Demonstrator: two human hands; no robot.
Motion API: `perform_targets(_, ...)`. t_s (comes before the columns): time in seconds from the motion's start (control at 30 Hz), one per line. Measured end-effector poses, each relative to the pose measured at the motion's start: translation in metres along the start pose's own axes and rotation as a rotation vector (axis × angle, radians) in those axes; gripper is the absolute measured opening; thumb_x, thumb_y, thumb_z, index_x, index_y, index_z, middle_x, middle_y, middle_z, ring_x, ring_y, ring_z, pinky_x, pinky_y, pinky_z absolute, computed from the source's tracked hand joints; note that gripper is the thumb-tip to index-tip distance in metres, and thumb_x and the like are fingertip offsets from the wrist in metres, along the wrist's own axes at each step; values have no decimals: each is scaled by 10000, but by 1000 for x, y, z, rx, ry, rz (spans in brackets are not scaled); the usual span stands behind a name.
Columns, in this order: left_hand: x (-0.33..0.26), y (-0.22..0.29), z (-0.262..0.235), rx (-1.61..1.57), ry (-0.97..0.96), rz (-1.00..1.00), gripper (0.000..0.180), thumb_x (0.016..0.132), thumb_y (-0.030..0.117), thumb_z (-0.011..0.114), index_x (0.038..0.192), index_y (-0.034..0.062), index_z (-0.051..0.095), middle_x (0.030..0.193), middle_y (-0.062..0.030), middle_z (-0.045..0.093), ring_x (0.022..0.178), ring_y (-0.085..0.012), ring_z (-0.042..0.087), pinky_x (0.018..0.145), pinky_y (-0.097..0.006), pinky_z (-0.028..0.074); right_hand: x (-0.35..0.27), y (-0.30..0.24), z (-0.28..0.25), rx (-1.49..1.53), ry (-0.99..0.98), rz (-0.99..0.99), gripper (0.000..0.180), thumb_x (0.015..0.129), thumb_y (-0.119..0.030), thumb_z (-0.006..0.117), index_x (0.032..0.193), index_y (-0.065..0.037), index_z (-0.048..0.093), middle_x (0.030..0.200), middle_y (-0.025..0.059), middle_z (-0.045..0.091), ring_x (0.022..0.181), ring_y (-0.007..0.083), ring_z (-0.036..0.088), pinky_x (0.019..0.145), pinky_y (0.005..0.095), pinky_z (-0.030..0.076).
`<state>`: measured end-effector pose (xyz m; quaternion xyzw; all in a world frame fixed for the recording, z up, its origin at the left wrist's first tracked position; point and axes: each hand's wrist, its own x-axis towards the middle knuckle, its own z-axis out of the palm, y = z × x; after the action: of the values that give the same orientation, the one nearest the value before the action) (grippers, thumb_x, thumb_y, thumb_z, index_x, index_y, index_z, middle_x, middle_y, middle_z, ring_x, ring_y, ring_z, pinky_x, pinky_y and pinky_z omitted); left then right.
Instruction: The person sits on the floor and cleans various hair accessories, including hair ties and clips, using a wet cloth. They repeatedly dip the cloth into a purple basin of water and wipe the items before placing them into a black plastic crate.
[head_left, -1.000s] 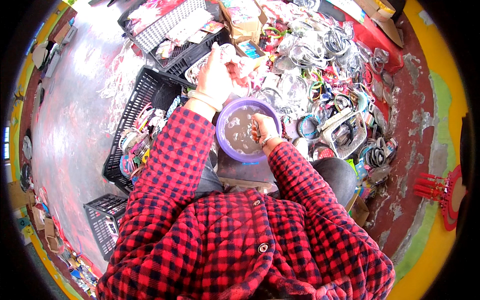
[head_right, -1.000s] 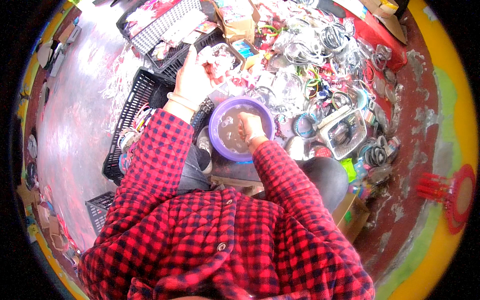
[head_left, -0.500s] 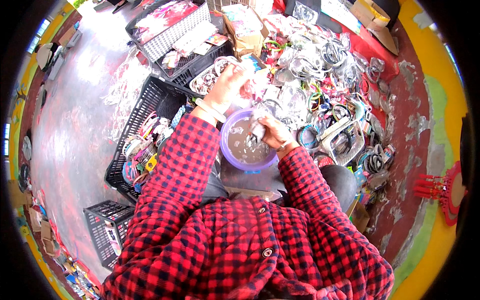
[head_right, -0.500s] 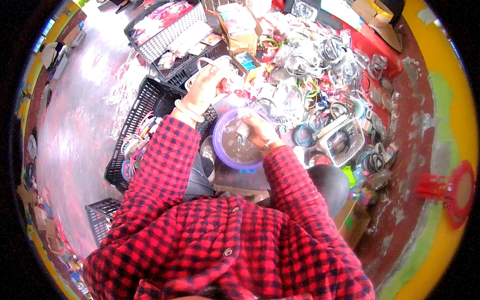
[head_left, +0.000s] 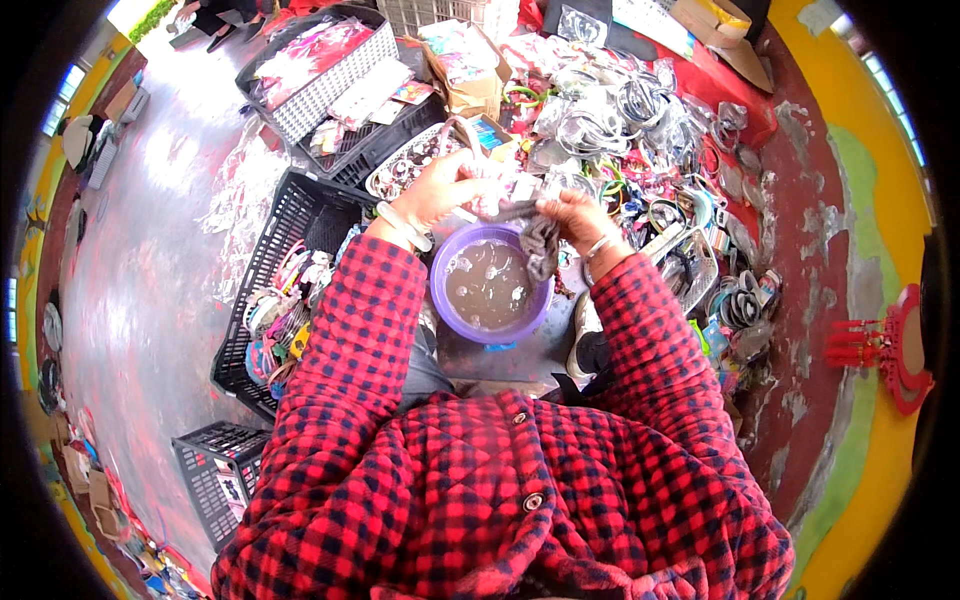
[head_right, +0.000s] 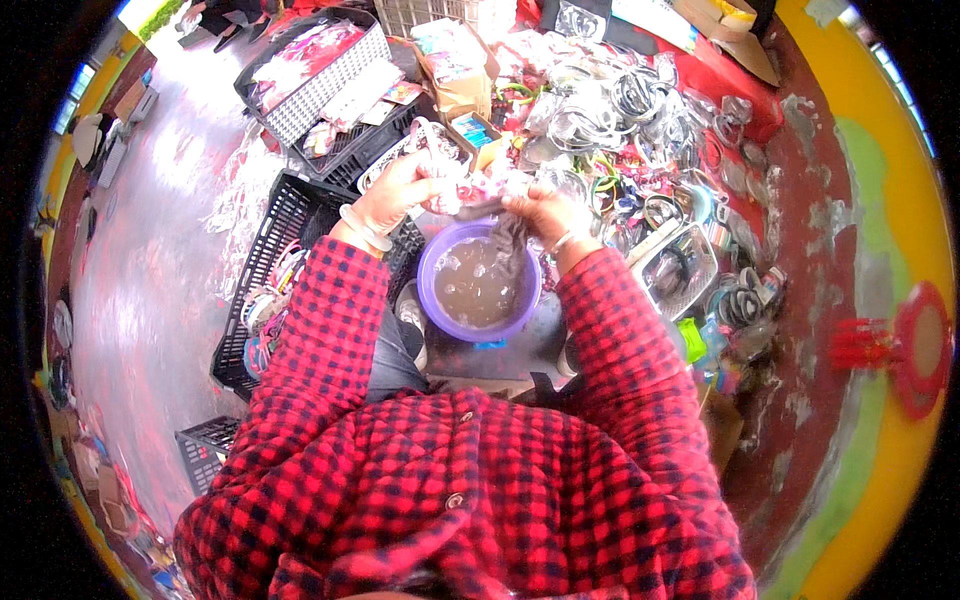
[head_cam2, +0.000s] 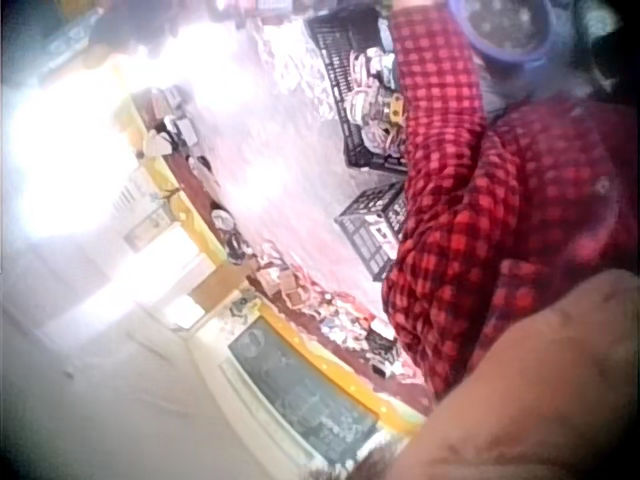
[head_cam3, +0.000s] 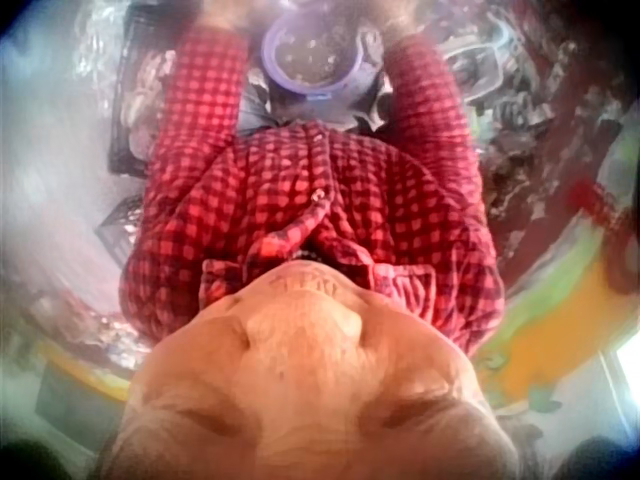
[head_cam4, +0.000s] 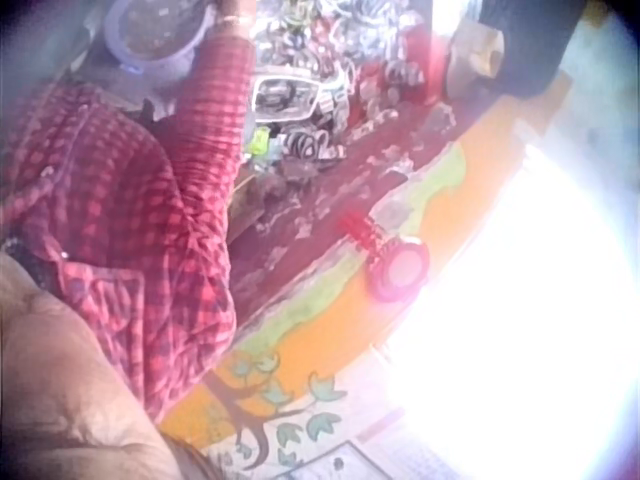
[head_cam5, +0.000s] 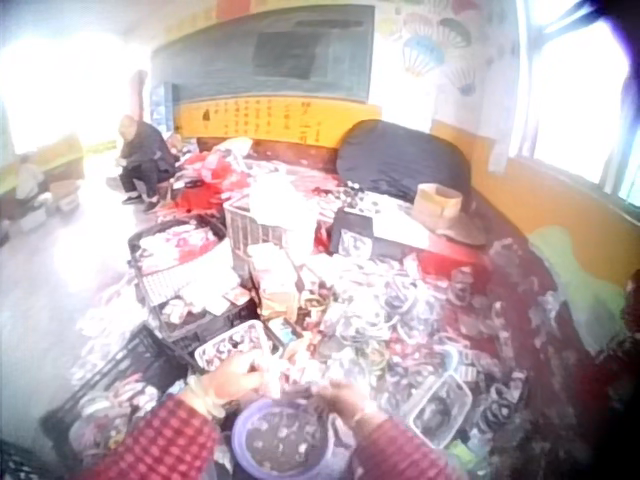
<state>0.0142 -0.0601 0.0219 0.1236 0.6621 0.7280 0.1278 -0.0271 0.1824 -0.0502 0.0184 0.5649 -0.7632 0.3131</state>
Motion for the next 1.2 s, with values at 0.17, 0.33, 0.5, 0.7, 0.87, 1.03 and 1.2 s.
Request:
perform_targets(0.17, 0, -5, -2, -80, -155, -80, 167, 846, 134, 577, 946, 17, 513, 752, -48, 585, 613, -95, 560, 544, -229, 458, -28, -76, 7, -610, 113, -248, 146, 785, -164, 653, 834, -28, 630, 709, 17, 627, 585, 91, 562, 592, 223, 428)
perform_targets(0.33, 9, -10, 8, -103, -204, -160, 197, 861, 125, 569, 1002, 13, 489, 725, -44, 570, 539, -89, 531, 471, -201, 422, -12, -62, -30, -133, 290, -430, 135, 827, -163, 622, 899, -49, 610, 795, -33, 597, 702, 63, 534, 638, 201, 415)
perform_targets(0.5, 9, -21, -1, 90, -188, -201, 161, 844, 151, 609, 912, 19, 546, 681, -10, 562, 532, -55, 514, 445, -189, 395, -14, -71, -25, 24, 210, -403, 170, 826, -153, 621, 960, -49, 607, 843, -27, 601, 753, 60, 541, 664, 205, 426)
perform_targets(0.7, 12, -15, 12, 95, -162, -212, 116, 797, 80, 635, 867, 6, 581, 722, 3, 570, 630, -54, 521, 530, -199, 410, -27, -66, 5, -326, -77, -389, 328, 797, -63, 577, 1114, 12, 542, 1025, 33, 585, 944, 107, 531, 858, 242, 399)
perform_targets(0.87, 11, -13, 9, 84, -238, -229, 112, 780, 33, 610, 886, 5, 586, 688, 2, 558, 526, -44, 491, 453, -173, 378, -25, -54, 25, -1054, -253, -660, 423, 763, -137, 628, 1143, 20, 525, 1211, 161, 507, 1175, 272, 445, 992, 336, 329)
perform_targets(1.03, 10, -11, 13, 56, -238, -183, 99, 773, 30, 613, 863, 2, 584, 680, 1, 552, 513, -50, 484, 454, -175, 384, -42, -61, 41, -1152, -251, -617, 413, 755, -170, 634, 1121, -7, 532, 1069, 163, 567, 1038, 306, 524, 899, 383, 393)
perform_targets(1.2, 5, -4, 19, -29, -287, -263, 132, 768, 28, 625, 888, -2, 580, 723, -17, 580, 549, -58, 520, 470, -175, 410, -52, -71, 46, -1498, -235, -820, 283, 757, -228, 620, 954, -33, 565, 822, 142, 569, 797, 336, 541, 711, 412, 415)
